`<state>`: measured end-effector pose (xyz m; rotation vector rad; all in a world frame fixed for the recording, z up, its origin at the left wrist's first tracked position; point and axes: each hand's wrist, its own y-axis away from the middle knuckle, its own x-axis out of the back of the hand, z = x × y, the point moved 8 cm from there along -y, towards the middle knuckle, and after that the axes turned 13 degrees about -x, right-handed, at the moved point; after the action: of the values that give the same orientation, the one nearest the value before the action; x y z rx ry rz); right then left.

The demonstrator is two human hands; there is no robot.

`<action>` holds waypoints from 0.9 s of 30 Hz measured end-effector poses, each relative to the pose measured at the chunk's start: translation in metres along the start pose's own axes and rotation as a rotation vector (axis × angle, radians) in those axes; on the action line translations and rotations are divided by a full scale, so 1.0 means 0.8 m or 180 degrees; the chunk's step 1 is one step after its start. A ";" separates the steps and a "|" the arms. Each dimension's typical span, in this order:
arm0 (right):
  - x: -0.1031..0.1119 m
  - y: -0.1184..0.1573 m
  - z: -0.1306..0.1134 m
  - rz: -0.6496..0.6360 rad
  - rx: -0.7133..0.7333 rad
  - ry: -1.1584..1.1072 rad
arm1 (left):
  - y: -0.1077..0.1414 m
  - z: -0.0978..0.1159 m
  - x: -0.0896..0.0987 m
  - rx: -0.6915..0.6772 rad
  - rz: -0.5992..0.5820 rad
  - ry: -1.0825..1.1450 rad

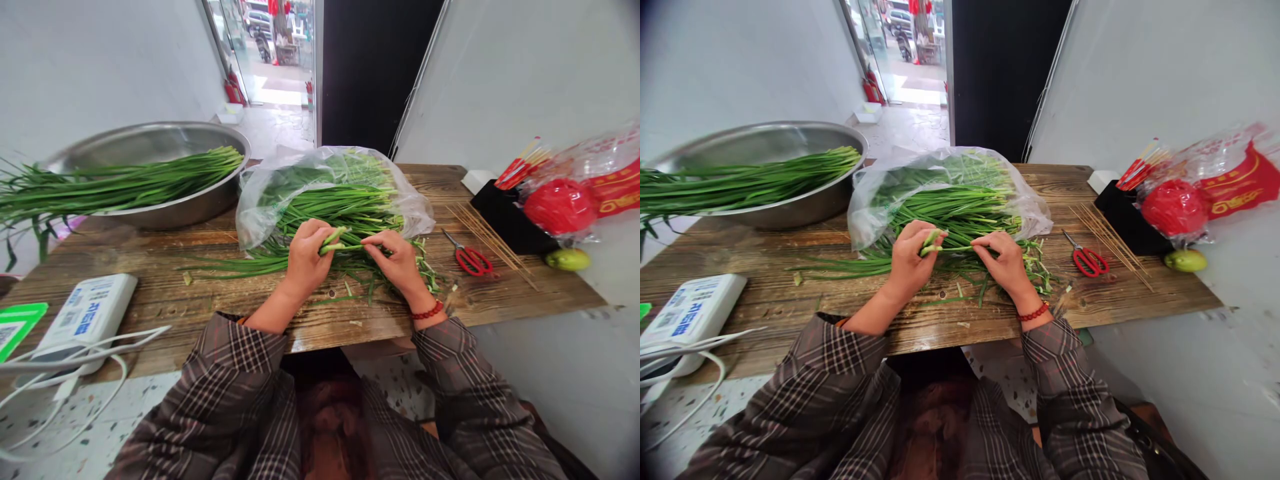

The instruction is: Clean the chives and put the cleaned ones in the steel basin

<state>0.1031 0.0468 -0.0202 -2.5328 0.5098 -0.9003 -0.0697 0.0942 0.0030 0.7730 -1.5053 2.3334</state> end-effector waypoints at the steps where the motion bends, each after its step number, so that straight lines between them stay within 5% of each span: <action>1: -0.001 0.001 -0.002 -0.0042 0.0012 -0.0019 | 0.000 0.005 -0.005 -0.0147 -0.0135 -0.0017; 4: -0.003 0.002 -0.004 -0.0096 -0.0072 -0.0181 | 0.005 0.012 -0.031 -0.0375 -0.0793 0.0015; 7: -0.005 0.003 0.002 -0.0105 -0.0236 -0.0310 | 0.012 0.002 -0.050 -0.0148 -0.1203 0.0080; 14: 0.020 0.000 0.033 0.0567 -0.0877 -0.0365 | 0.016 -0.027 -0.047 0.0597 -0.0922 0.0365; 21: -0.003 0.002 0.009 0.0082 -0.0332 -0.0129 | 0.016 -0.026 -0.050 0.0627 -0.0957 0.0497; 27: -0.001 0.002 0.006 0.0130 -0.0288 -0.0061 | 0.022 -0.020 -0.061 0.0537 -0.1195 0.0862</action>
<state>0.1051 0.0467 -0.0248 -2.5992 0.6067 -0.8556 -0.0424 0.1048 -0.0429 0.6758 -0.9677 2.1887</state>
